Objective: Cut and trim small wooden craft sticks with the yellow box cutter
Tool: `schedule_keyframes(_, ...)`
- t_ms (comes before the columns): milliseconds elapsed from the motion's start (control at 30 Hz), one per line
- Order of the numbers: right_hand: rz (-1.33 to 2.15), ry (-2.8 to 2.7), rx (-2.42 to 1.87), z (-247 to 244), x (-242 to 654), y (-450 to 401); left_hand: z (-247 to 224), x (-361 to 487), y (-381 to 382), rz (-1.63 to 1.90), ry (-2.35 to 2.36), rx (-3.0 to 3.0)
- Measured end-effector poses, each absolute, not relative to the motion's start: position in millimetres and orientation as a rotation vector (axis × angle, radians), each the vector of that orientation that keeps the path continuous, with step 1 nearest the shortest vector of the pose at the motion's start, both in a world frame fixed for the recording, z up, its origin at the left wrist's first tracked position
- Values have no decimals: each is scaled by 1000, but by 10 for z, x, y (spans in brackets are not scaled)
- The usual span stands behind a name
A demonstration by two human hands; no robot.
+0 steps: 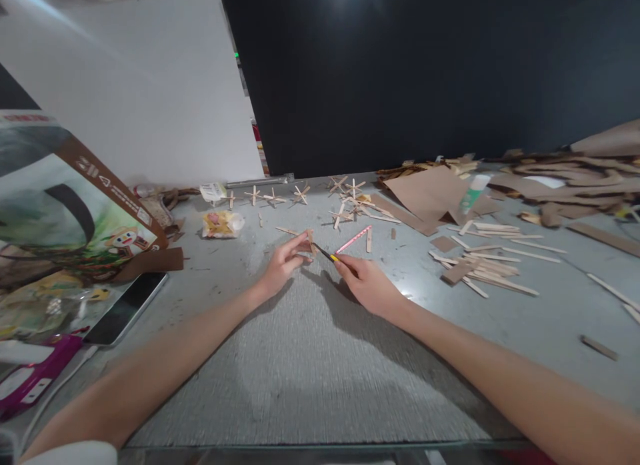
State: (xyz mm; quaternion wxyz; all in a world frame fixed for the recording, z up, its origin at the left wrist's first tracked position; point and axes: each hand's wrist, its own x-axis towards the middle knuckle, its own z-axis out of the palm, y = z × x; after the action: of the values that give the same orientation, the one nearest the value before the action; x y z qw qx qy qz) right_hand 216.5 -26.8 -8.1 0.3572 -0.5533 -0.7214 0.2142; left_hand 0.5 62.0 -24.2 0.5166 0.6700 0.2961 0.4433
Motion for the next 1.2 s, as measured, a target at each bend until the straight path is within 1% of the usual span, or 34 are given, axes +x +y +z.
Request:
schedule_keyframes(633, 521, -1869, -1465, -99, 2171, -263, -225, -26, 635, 1056, 716, 1482)
schedule_keyframes(900, 533, -1857, -1473, -112, 2174, -272, -196, -15, 694, 950, 674, 1326)
schedule_keyframes(1200, 511, -1864, -1474, -94, 2168, -273, -199, -29, 705, 945, 671, 1362)
